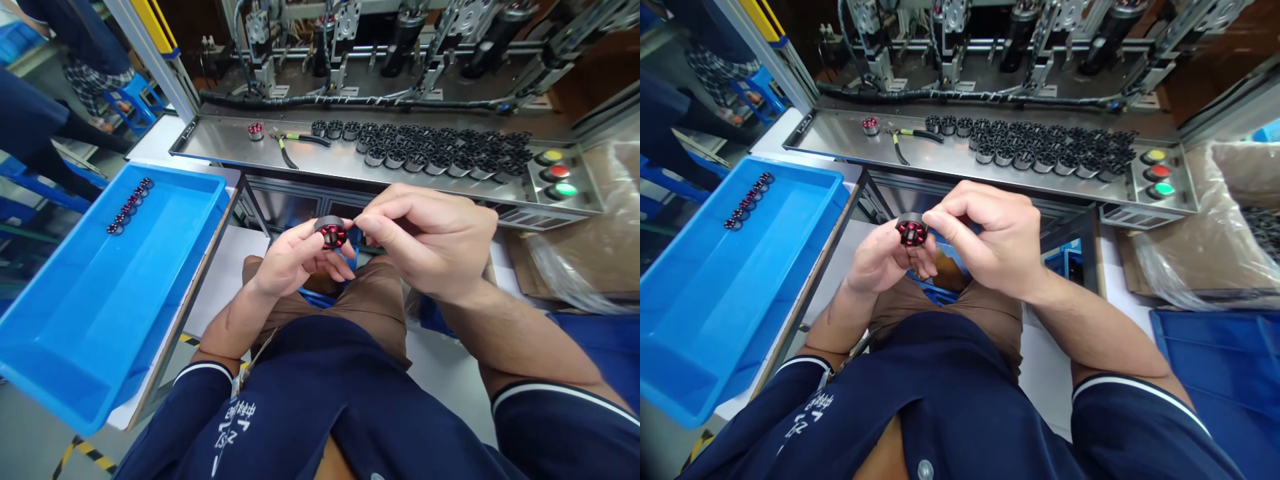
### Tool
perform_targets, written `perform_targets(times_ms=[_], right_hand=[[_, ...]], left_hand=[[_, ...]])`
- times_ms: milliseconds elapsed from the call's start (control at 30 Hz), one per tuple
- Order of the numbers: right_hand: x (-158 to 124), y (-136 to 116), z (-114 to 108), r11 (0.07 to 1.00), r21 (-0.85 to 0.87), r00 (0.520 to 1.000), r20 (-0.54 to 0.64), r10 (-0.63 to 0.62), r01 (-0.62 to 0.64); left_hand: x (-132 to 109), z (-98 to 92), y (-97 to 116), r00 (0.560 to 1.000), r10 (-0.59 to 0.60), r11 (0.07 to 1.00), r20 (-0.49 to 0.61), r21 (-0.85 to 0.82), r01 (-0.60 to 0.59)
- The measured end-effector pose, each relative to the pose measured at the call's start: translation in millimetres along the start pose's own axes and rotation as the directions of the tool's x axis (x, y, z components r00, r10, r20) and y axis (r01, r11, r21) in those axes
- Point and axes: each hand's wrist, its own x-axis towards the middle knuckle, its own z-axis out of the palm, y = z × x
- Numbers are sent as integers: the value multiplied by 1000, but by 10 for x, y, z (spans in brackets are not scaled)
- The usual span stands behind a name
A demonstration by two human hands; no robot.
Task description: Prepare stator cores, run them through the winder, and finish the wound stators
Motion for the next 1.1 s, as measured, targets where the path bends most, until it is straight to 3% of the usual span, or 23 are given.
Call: perform_targets(times_ms=[67, 200, 400, 467, 533, 633, 733, 833, 900, 967, 1033, 1100], right_hand=[[-16, -1, 2, 999, -27, 999, -6, 43, -44], [-14, -18, 30, 996, -14, 996, -7, 84, -85], [-47, -99, 124, 976, 61, 970, -110, 216, -210], [-101, -128, 173, 934, 167, 936, -109, 336, -316], [-166, -150, 235, 828, 332, 876, -12, 483, -452], [-245, -163, 342, 570, 538, 752, 206, 626, -621], [-279, -135, 425, 370, 635, 667, 323, 671, -679], [-286, -69, 449, 253, 667, 624, 401, 671, -701], [-293, -14, 448, 198, 669, 618, 477, 625, -717], [-308, 39, 452, 188, 678, 645, 523, 557, -711], [-331, 94, 463, 246, 681, 687, 507, 520, -689], [-354, 156, 471, 407, 676, 764, 381, 521, -615]], left_hand=[[-19, 3, -52, 987, 147, 989, -62, 45, -144], [-28, -2, -137, 913, 392, 916, -117, 143, -375], [21, -24, -137, 806, 567, 813, -169, 271, -515], [40, -51, -115, 801, 571, 812, -180, 265, -520], [54, -83, -89, 816, 550, 829, -178, 233, -508], [67, -126, -54, 830, 540, 839, -140, 178, -515], [73, -155, -41, 830, 548, 834, -107, 152, -531], [70, -180, -51, 821, 561, 821, -107, 194, -537], [63, -200, -59, 827, 555, 811, -88, 281, -514], [57, -220, -56, 839, 542, 782, -33, 386, -490], [48, -237, -36, 829, 558, 723, 29, 474, -503], [29, -244, -2, 798, 602, 648, 36, 562, -514]])
